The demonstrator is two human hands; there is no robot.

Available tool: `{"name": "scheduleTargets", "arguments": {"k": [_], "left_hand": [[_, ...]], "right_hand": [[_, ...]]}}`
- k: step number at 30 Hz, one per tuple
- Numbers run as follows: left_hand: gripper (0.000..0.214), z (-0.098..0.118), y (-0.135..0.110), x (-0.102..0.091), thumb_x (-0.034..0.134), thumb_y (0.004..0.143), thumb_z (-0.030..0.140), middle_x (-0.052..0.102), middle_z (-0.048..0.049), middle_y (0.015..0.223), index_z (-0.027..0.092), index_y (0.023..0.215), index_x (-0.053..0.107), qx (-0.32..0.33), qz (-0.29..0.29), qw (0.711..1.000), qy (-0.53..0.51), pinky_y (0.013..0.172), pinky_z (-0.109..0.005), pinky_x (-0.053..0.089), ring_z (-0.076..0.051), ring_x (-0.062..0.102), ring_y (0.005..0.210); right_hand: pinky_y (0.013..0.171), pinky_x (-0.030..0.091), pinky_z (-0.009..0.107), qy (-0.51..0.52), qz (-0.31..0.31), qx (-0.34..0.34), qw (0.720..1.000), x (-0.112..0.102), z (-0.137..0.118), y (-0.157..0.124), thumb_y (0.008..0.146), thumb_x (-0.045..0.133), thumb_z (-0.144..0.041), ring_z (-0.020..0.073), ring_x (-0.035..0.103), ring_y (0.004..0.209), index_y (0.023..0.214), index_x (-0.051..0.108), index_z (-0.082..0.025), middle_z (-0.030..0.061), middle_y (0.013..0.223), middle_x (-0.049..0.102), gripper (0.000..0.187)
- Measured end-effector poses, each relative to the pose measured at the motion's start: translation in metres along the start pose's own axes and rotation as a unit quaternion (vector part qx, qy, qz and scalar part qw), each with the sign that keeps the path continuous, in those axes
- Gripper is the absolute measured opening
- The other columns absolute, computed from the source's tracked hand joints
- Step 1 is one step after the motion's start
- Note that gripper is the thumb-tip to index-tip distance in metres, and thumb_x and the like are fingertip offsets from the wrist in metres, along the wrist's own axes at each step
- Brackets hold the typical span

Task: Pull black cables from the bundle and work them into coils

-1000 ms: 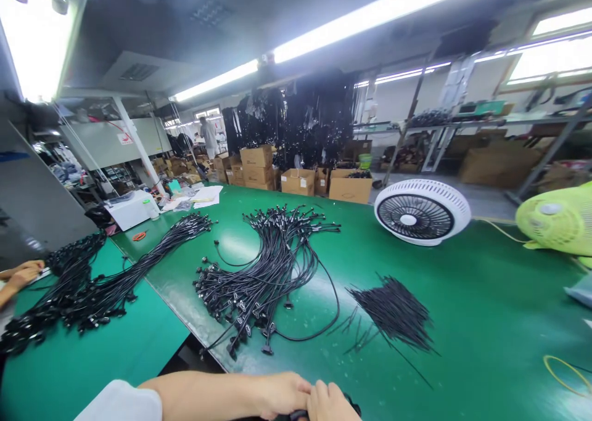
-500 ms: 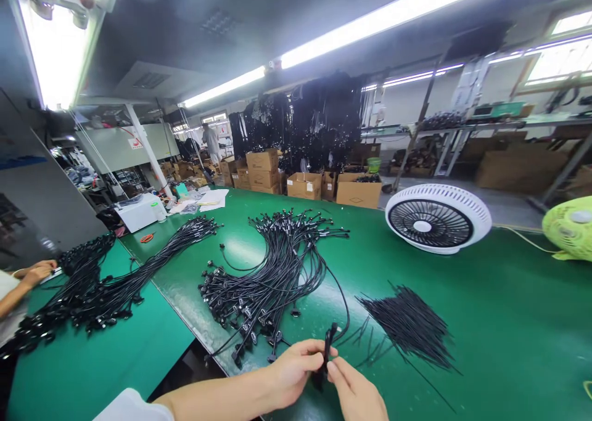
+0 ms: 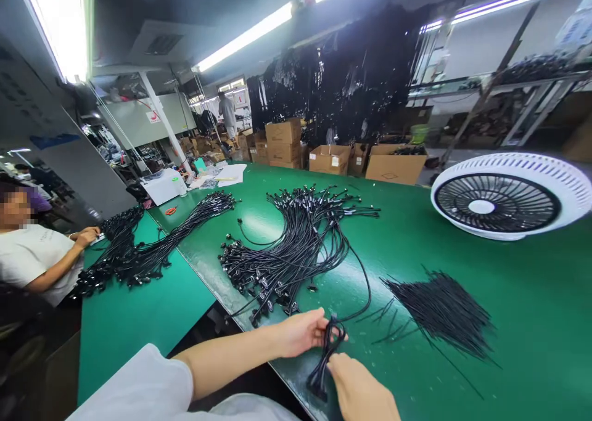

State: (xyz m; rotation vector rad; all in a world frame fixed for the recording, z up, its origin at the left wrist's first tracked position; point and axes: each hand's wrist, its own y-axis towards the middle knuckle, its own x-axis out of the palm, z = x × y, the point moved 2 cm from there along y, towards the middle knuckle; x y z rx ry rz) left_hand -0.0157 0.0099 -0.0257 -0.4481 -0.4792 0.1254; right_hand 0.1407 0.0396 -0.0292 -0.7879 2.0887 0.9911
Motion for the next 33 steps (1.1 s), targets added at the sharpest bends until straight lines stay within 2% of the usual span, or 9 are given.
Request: {"name": "scheduleTargets", "arguments": {"k": [5,9,12,15,20,23,27,30,33], "left_hand": [[0.045,0.009,-0.035,0.010,0.051,0.086,0.056,0.065,-0.0061,0.079,0.017,0.072,0.068,0.145,-0.123,0.947,0.259,0.093,-0.032,0.039,-0.019,0.055,0.089],[0.029,-0.001,-0.035,0.009,0.078,0.068,0.042,0.060,-0.0020,0.085,0.018,0.072,0.062,0.186,-0.030,0.951,0.246,0.082,-0.027,0.041,-0.016,0.054,0.082],[0.035,-0.009,-0.030,0.010,0.072,0.077,0.040,0.060,0.0000,0.086,0.020,0.103,0.062,0.121,-0.072,0.964,0.223,0.075,-0.027,0.044,-0.012,0.054,0.069],[0.033,-0.009,-0.032,0.014,0.057,0.089,0.039,0.063,-0.0023,0.080,0.017,0.112,0.064,0.118,-0.088,0.955,0.256,0.087,-0.028,0.045,-0.015,0.058,0.081],[0.062,-0.015,-0.029,0.021,0.066,0.079,0.027,0.063,-0.0065,0.126,0.023,0.139,0.048,0.079,-0.117,0.974,0.178,0.106,-0.034,0.041,-0.021,0.055,0.121],[0.078,-0.017,-0.026,0.025,0.070,0.074,0.026,0.058,-0.0068,0.136,0.026,0.146,0.040,0.052,-0.156,0.973,0.163,0.111,-0.038,0.038,-0.023,0.056,0.122],[0.067,-0.013,-0.026,0.028,0.063,0.084,0.042,0.058,-0.0104,0.138,0.022,0.145,0.044,0.022,-0.157,0.969,0.190,0.111,-0.044,0.039,-0.027,0.055,0.125],[0.065,-0.001,-0.023,0.026,0.055,0.088,0.052,0.058,-0.0128,0.136,0.022,0.145,0.043,0.088,-0.076,0.958,0.262,0.106,-0.043,0.044,-0.026,0.058,0.121],[0.061,0.020,-0.020,0.022,0.063,0.085,0.049,0.056,-0.0112,0.136,0.026,0.139,0.048,0.251,-0.016,0.879,0.405,0.105,-0.041,0.044,-0.023,0.055,0.122]], "right_hand": [[0.059,0.044,0.027,0.108,0.001,0.260,0.960,-0.031,0.009,0.012,0.085,0.040,-0.047,0.0187,0.058,0.063,0.063,0.056,-0.022,0.0027,0.066,0.064,0.037],[0.061,0.034,0.026,0.193,0.011,0.272,0.943,-0.042,-0.009,0.015,0.083,0.043,-0.043,0.0152,0.048,0.063,0.058,0.045,-0.020,0.0008,0.061,0.053,0.034],[0.061,0.033,0.024,0.287,-0.003,0.268,0.920,-0.038,-0.019,0.013,0.089,0.039,-0.039,0.0128,0.046,0.061,0.065,0.049,-0.019,-0.0004,0.062,0.054,0.033],[0.067,0.036,0.025,0.170,0.009,0.277,0.946,-0.039,-0.029,0.007,0.096,0.031,-0.034,0.0147,0.052,0.071,0.077,0.057,-0.017,0.0040,0.075,0.061,0.035],[0.071,0.038,0.028,-0.105,-0.060,0.251,0.961,-0.032,-0.041,-0.001,0.100,0.035,-0.043,0.0211,0.056,0.096,0.129,0.052,-0.016,0.0106,0.103,0.064,0.043],[0.066,0.038,0.029,-0.139,-0.115,0.273,0.945,-0.019,-0.037,-0.007,0.103,0.025,-0.041,0.0192,0.059,0.090,0.128,0.050,-0.014,0.0100,0.100,0.063,0.044],[0.065,0.034,0.030,-0.158,-0.108,0.251,0.949,-0.010,-0.030,-0.016,0.104,0.017,-0.036,0.0166,0.059,0.084,0.122,0.054,-0.016,0.0079,0.095,0.063,0.046],[0.062,0.030,0.031,-0.202,-0.069,0.226,0.951,-0.013,-0.025,-0.023,0.104,0.021,-0.031,0.0169,0.056,0.081,0.130,0.052,-0.020,0.0065,0.091,0.062,0.042],[0.061,0.027,0.033,-0.238,-0.044,0.229,0.943,-0.019,-0.019,-0.030,0.102,0.027,-0.026,0.0180,0.053,0.079,0.132,0.051,-0.022,0.0070,0.089,0.061,0.039]]}}
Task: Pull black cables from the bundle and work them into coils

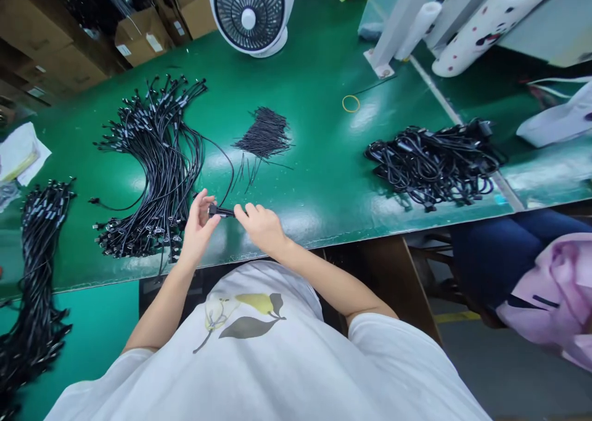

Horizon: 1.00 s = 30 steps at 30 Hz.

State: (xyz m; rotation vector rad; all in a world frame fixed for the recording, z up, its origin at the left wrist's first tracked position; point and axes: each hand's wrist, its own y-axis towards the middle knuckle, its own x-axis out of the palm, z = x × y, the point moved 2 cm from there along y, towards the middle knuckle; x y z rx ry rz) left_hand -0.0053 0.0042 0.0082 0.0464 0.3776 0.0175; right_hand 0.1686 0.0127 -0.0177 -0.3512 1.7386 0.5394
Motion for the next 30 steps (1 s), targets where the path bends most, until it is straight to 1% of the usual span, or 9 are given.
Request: {"name": "scheduleTargets", "arguments": {"k": [2,5,8,11,14,17,22,25,30], "left_hand": [[0.045,0.006,0.006,-0.007,0.061,0.087,0.045,0.062,-0.0100,0.128,0.025,0.127,0.059,0.103,-0.002,0.986,0.134,0.104,-0.041,0.043,-0.022,0.056,0.119],[0.036,0.016,0.012,-0.007,0.059,0.090,0.040,0.069,-0.0097,0.108,0.021,0.119,0.064,0.214,0.011,0.933,0.288,0.097,-0.040,0.044,-0.022,0.059,0.105],[0.035,0.024,0.016,0.001,0.062,0.089,0.038,0.069,-0.0109,0.101,0.018,0.118,0.064,0.271,0.044,0.885,0.376,0.091,-0.038,0.044,-0.022,0.058,0.095],[0.024,0.029,0.020,0.011,0.064,0.086,0.039,0.067,-0.0117,0.097,0.017,0.093,0.067,0.291,0.075,0.861,0.409,0.086,-0.037,0.043,-0.023,0.056,0.092],[0.022,0.030,0.026,0.018,0.058,0.089,0.035,0.064,-0.0102,0.088,0.018,0.074,0.058,0.260,0.100,0.872,0.403,0.081,-0.036,0.042,-0.022,0.053,0.085],[0.020,0.030,0.032,0.024,0.046,0.092,0.023,0.061,-0.0095,0.090,0.019,0.074,0.054,0.217,0.111,0.899,0.363,0.084,-0.035,0.043,-0.020,0.054,0.088],[0.011,0.017,0.044,0.030,0.057,0.086,0.028,0.058,-0.0052,0.096,0.019,0.086,0.050,0.101,0.145,0.975,0.136,0.082,-0.029,0.047,-0.015,0.058,0.089],[0.018,0.002,0.052,0.045,0.054,0.088,0.035,0.061,-0.0032,0.091,0.019,0.081,0.050,0.008,0.094,0.995,-0.024,0.079,-0.027,0.050,-0.013,0.061,0.081],[0.029,-0.019,0.043,0.080,0.046,0.092,0.046,0.067,-0.0079,0.093,0.019,0.086,0.052,-0.114,0.000,0.986,-0.122,0.083,-0.034,0.053,-0.017,0.067,0.087]], "right_hand": [[0.062,0.026,0.033,-0.004,-0.003,0.003,1.000,0.000,0.007,-0.001,0.101,0.030,-0.023,0.0184,0.050,0.079,0.130,0.054,-0.021,0.0081,0.089,0.061,0.038],[0.063,0.027,0.033,-0.001,-0.001,0.007,1.000,-0.001,0.014,-0.001,0.100,0.030,-0.020,0.0186,0.049,0.079,0.131,0.053,-0.021,0.0091,0.090,0.061,0.039],[0.062,0.028,0.033,-0.003,0.014,0.017,1.000,0.000,0.018,-0.001,0.100,0.029,-0.020,0.0185,0.049,0.080,0.136,0.049,-0.018,0.0096,0.092,0.060,0.042],[0.059,0.028,0.032,0.003,0.022,0.025,0.999,0.001,0.019,-0.001,0.100,0.028,-0.020,0.0177,0.049,0.077,0.144,0.040,-0.018,0.0085,0.090,0.060,0.046],[0.058,0.028,0.031,0.014,0.047,-0.001,0.999,0.001,0.018,-0.001,0.101,0.028,-0.021,0.0166,0.049,0.076,0.147,0.037,-0.024,0.0069,0.091,0.060,0.047],[0.057,0.028,0.031,0.021,0.057,-0.012,0.998,0.001,0.018,-0.001,0.101,0.030,-0.022,0.0156,0.049,0.077,0.144,0.042,-0.027,0.0065,0.090,0.059,0.045],[0.056,0.027,0.030,0.013,0.057,-0.005,0.998,0.001,0.022,-0.002,0.103,0.027,-0.029,0.0138,0.050,0.072,0.143,0.040,-0.029,0.0042,0.085,0.058,0.042],[0.057,0.028,0.029,0.006,0.046,-0.003,0.999,0.004,0.023,-0.001,0.104,0.022,-0.041,0.0142,0.051,0.074,0.137,0.046,-0.025,0.0048,0.088,0.059,0.044],[0.064,0.032,0.030,0.004,-0.021,0.006,1.000,0.014,0.038,-0.002,0.102,0.027,-0.043,0.0167,0.054,0.083,0.110,0.061,-0.018,0.0080,0.092,0.061,0.043]]}}
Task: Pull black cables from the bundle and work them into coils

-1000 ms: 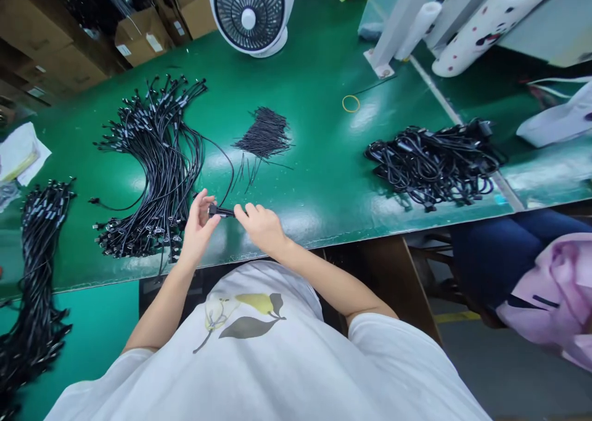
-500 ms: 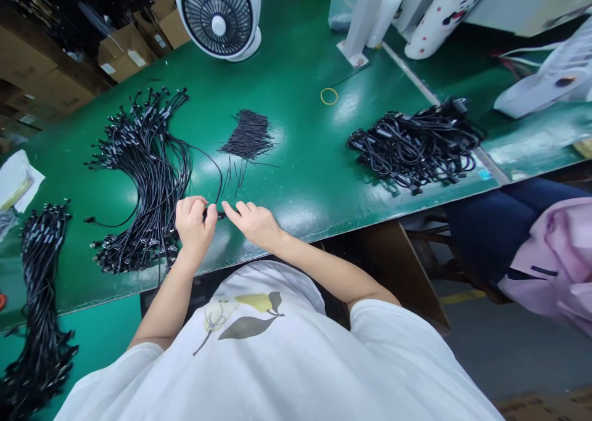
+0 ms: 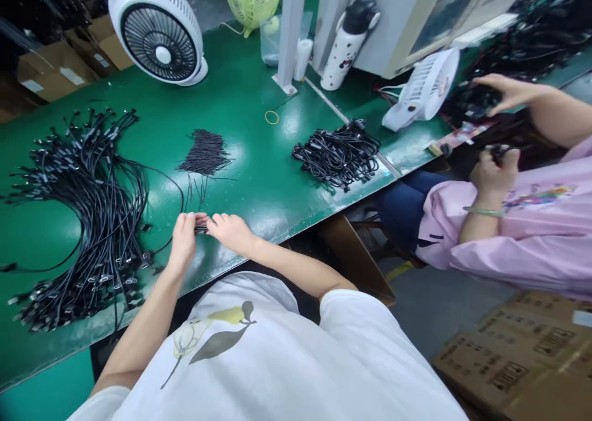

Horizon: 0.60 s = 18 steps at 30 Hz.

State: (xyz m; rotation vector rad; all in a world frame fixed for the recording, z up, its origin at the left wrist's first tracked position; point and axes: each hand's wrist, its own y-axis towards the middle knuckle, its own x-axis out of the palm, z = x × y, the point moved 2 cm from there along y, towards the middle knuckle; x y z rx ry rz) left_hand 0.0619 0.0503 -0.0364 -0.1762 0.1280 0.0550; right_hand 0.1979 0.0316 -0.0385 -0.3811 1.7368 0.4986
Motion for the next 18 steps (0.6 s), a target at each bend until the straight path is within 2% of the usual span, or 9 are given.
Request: {"name": "scheduleTargets", "arguments": {"k": [3,5,7,8,9,11,13,15,18], "left_hand": [[0.029,-0.009,-0.011,-0.006,0.045,0.093,0.044,0.064,-0.0141,0.119,0.019,0.105,0.052,0.020,-0.052,0.997,0.055,0.095,-0.039,0.049,-0.020,0.064,0.109],[0.032,-0.013,-0.019,-0.030,0.047,0.094,0.039,0.060,-0.0148,0.128,0.019,0.118,0.051,0.082,-0.039,0.981,0.169,0.102,-0.042,0.045,-0.021,0.059,0.118],[0.032,-0.017,-0.030,-0.065,0.049,0.093,0.035,0.061,-0.0151,0.125,0.018,0.120,0.054,0.123,0.013,0.944,0.306,0.105,-0.045,0.042,-0.024,0.057,0.118],[0.031,-0.019,-0.036,-0.085,0.049,0.093,0.033,0.062,-0.0158,0.122,0.016,0.119,0.056,0.130,0.048,0.920,0.366,0.104,-0.046,0.041,-0.026,0.056,0.118],[0.032,-0.021,-0.041,-0.103,0.049,0.093,0.032,0.062,-0.0170,0.121,0.015,0.118,0.057,0.129,0.086,0.897,0.415,0.104,-0.047,0.041,-0.027,0.055,0.118],[0.035,-0.023,-0.050,-0.137,0.047,0.094,0.030,0.060,-0.0197,0.123,0.012,0.121,0.056,0.124,0.158,0.858,0.472,0.101,-0.047,0.041,-0.029,0.054,0.117],[0.038,-0.022,-0.050,-0.164,0.044,0.095,0.030,0.059,-0.0207,0.124,0.012,0.126,0.055,0.124,0.213,0.833,0.495,0.100,-0.047,0.041,-0.029,0.053,0.117],[0.041,-0.019,-0.040,-0.187,0.041,0.096,0.030,0.058,-0.0213,0.127,0.013,0.131,0.053,0.125,0.248,0.815,0.508,0.100,-0.047,0.039,-0.030,0.051,0.118],[0.040,-0.015,-0.013,-0.224,0.044,0.093,0.025,0.055,-0.0236,0.131,0.013,0.130,0.054,0.093,0.243,0.800,0.541,0.101,-0.050,0.036,-0.033,0.048,0.122]], "right_hand": [[0.062,0.031,0.030,-0.003,-0.039,0.074,0.997,-0.011,0.042,-0.019,0.100,0.035,-0.044,0.0165,0.054,0.074,0.095,0.065,-0.018,0.0081,0.083,0.062,0.040],[0.059,0.031,0.031,-0.029,0.003,0.223,0.974,-0.029,0.095,-0.039,0.099,0.030,-0.051,0.0170,0.052,0.066,0.089,0.068,-0.019,0.0110,0.078,0.062,0.051],[0.059,0.030,0.039,-0.054,0.055,0.294,0.953,-0.044,0.156,-0.057,0.098,0.009,-0.052,0.0246,0.055,0.070,0.102,0.069,-0.011,0.0246,0.085,0.062,0.074],[0.058,0.029,0.042,-0.076,0.111,0.362,0.923,-0.049,0.187,-0.065,0.095,0.003,-0.058,0.0278,0.056,0.071,0.109,0.070,-0.013,0.0280,0.089,0.062,0.082],[0.059,0.027,0.045,-0.070,0.130,0.386,0.911,-0.050,0.214,-0.071,0.091,0.003,-0.065,0.0310,0.058,0.077,0.121,0.066,-0.019,0.0300,0.095,0.062,0.084],[0.058,0.023,0.050,-0.073,0.184,0.428,0.882,-0.047,0.253,-0.079,0.084,-0.003,-0.071,0.0359,0.060,0.080,0.123,0.066,-0.024,0.0299,0.093,0.063,0.093],[0.058,0.024,0.052,-0.059,0.186,0.380,0.904,-0.040,0.268,-0.081,0.081,0.003,-0.074,0.0394,0.060,0.086,0.128,0.063,-0.030,0.0255,0.089,0.063,0.088],[0.062,0.026,0.057,-0.065,0.204,0.352,0.911,-0.040,0.265,-0.081,0.079,0.010,-0.075,0.0433,0.057,0.094,0.130,0.060,-0.040,0.0241,0.087,0.062,0.080],[0.066,0.025,0.062,-0.101,0.248,0.391,0.881,-0.053,0.241,-0.073,0.079,0.015,-0.076,0.0487,0.053,0.105,0.133,0.055,-0.047,0.0283,0.098,0.062,0.073]]}}
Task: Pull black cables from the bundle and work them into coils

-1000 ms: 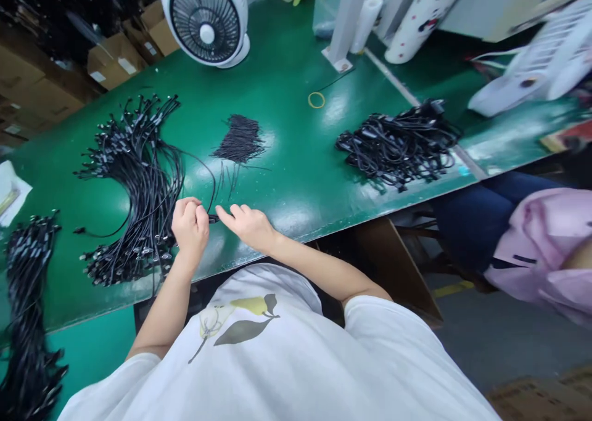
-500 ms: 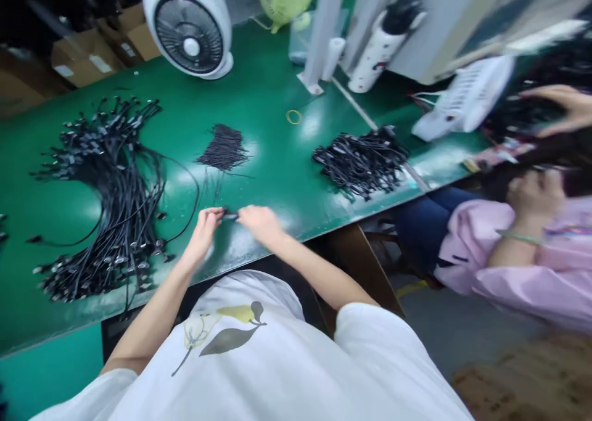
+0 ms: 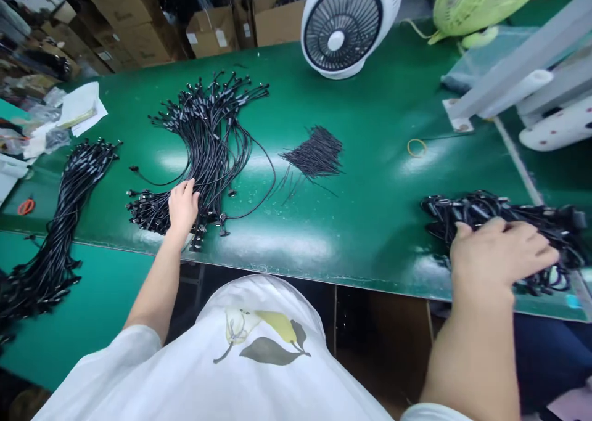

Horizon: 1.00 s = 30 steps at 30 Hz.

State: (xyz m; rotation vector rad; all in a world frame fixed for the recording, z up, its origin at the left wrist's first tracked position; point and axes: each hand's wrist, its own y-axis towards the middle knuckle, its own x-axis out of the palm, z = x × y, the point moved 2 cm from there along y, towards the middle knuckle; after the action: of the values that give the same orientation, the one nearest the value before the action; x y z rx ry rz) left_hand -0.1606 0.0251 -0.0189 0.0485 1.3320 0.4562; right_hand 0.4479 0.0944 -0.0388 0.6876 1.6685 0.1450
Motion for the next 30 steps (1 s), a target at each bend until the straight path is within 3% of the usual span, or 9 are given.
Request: {"name": "scheduleTargets", "arguments": {"k": [4,6,8,13,17,20,23,27,30], "left_hand": [[0.021,-0.028,0.039,-0.002,0.051,0.087,0.018,0.063,-0.0202,0.117,0.013,0.100,0.066,0.001,-0.097,0.995,-0.010,0.102,-0.048,0.037,-0.030,0.056,0.113],[0.017,-0.028,0.045,-0.013,0.050,0.087,0.020,0.067,-0.0157,0.109,0.014,0.093,0.065,0.005,-0.090,0.992,-0.086,0.099,-0.041,0.041,-0.025,0.060,0.105],[0.020,-0.018,0.043,-0.030,0.048,0.090,0.027,0.069,-0.0115,0.103,0.016,0.093,0.064,0.001,-0.052,0.980,-0.191,0.094,-0.036,0.046,-0.021,0.062,0.099],[0.020,0.016,0.010,-0.089,0.055,0.088,0.035,0.071,-0.0052,0.092,0.019,0.091,0.067,0.064,-0.056,0.938,-0.335,0.082,-0.030,0.051,-0.016,0.066,0.079],[0.018,0.002,-0.022,-0.130,0.055,0.088,0.033,0.065,-0.0015,0.075,0.020,0.091,0.067,0.008,-0.051,0.919,-0.392,0.062,-0.027,0.048,-0.010,0.052,0.054],[0.019,-0.034,-0.037,-0.146,0.054,0.088,0.035,0.062,-0.0001,0.071,0.020,0.094,0.064,-0.072,-0.015,0.915,-0.397,0.059,-0.027,0.045,-0.010,0.049,0.054],[0.021,-0.071,-0.037,-0.143,0.057,0.085,0.038,0.064,-0.0009,0.076,0.020,0.096,0.062,-0.114,-0.028,0.942,-0.314,0.069,-0.028,0.047,-0.014,0.059,0.067],[0.024,-0.102,-0.023,-0.118,0.053,0.084,0.042,0.068,-0.0034,0.085,0.019,0.092,0.059,-0.133,-0.022,0.949,-0.286,0.082,-0.031,0.047,-0.018,0.064,0.080],[0.027,-0.103,-0.011,-0.098,0.054,0.084,0.044,0.068,-0.0039,0.086,0.020,0.091,0.061,-0.132,-0.028,0.945,-0.299,0.082,-0.030,0.047,-0.018,0.064,0.082]], "right_hand": [[0.070,0.037,0.059,-0.010,-0.103,-0.080,0.991,-0.023,-0.077,-0.009,0.089,0.023,-0.062,0.0447,0.059,0.102,0.137,0.054,-0.029,0.0293,0.107,0.063,0.066],[0.077,0.045,0.053,0.052,-0.198,-0.196,0.959,-0.028,-0.140,-0.025,0.093,0.031,-0.049,0.0385,0.061,0.102,0.129,0.060,-0.019,0.0264,0.108,0.065,0.055],[0.094,0.046,0.046,0.176,-0.248,-0.337,0.891,-0.033,-0.217,-0.047,0.095,0.038,-0.037,0.0308,0.057,0.117,0.131,0.056,-0.016,0.0213,0.124,0.061,0.046],[0.105,0.038,0.041,0.316,-0.179,-0.524,0.771,-0.032,-0.408,-0.090,0.092,0.054,-0.034,0.0249,0.035,0.138,0.145,0.037,-0.015,0.0186,0.150,0.036,0.059],[0.093,0.040,0.034,0.284,-0.195,-0.580,0.738,-0.022,-0.497,-0.087,0.099,0.042,-0.030,0.0204,0.052,0.112,0.119,0.057,-0.015,0.0127,0.121,0.059,0.029],[0.076,0.040,0.027,0.244,-0.176,-0.569,0.766,-0.034,-0.517,-0.058,0.102,0.035,-0.032,0.0169,0.056,0.093,0.110,0.060,-0.015,0.0094,0.107,0.061,0.032],[0.074,0.038,0.024,0.250,-0.054,-0.530,0.808,-0.078,-0.511,-0.011,0.105,0.022,-0.033,0.0148,0.057,0.095,0.112,0.061,-0.012,0.0079,0.106,0.059,0.045],[0.072,0.035,0.024,0.201,0.040,-0.456,0.866,-0.148,-0.473,0.054,0.101,0.003,-0.046,0.0146,0.058,0.098,0.115,0.061,-0.003,0.0084,0.108,0.058,0.074],[0.065,0.032,0.024,0.101,0.038,-0.425,0.899,-0.169,-0.423,0.084,0.102,0.017,-0.050,0.0146,0.060,0.092,0.109,0.066,-0.006,0.0116,0.103,0.063,0.066]]}}
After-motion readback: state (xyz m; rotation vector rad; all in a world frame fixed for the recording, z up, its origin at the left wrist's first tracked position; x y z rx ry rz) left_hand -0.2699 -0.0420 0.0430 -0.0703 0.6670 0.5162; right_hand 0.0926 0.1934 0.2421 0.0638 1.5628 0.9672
